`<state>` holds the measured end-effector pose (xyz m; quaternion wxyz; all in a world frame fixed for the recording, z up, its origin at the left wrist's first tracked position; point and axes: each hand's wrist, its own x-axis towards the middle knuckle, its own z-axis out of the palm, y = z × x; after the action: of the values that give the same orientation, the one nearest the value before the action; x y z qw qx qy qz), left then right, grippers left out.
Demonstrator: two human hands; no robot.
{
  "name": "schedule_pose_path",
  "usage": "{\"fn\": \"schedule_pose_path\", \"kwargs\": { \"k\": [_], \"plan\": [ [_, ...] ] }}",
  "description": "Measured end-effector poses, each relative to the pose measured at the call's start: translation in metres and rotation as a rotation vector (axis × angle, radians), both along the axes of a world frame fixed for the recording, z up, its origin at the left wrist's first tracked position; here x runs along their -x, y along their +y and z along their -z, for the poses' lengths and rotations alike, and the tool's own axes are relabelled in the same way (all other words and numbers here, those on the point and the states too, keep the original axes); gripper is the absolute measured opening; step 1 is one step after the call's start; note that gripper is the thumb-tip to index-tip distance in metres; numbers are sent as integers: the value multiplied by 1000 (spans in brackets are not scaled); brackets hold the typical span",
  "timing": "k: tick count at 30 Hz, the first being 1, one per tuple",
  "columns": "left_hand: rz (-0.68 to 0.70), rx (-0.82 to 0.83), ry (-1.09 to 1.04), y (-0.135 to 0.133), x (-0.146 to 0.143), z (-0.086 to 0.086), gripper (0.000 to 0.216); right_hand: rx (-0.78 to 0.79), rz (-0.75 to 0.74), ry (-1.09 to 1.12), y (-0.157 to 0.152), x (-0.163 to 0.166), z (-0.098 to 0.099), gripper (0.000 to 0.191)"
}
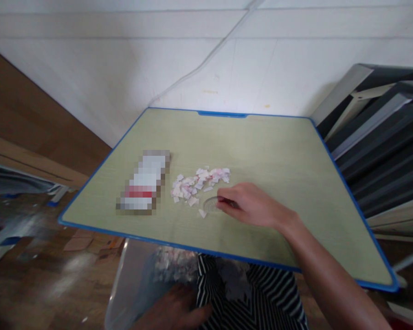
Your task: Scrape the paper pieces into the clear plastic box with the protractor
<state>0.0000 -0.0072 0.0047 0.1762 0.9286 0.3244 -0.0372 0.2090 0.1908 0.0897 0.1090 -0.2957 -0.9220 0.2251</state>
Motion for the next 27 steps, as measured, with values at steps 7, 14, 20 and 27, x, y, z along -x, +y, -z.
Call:
{"fn": "schedule_pose_path", "kwargs": {
  "k": [7,14,20,27],
  "plan": [
    [0,-9,-24,1,1,1,35,77,-43,77,-1,-1,-1,26],
    [-25,-69,-69,-1,1,7,36,-63,135,112,1,-1,1,26],
    [3,-56,-43,0,1,8,34,-89,133,29,2,0,2,26],
    [10,-48,-26,1,1,5,39,-67,111,10,2,-1,3,28]
  ]
}}
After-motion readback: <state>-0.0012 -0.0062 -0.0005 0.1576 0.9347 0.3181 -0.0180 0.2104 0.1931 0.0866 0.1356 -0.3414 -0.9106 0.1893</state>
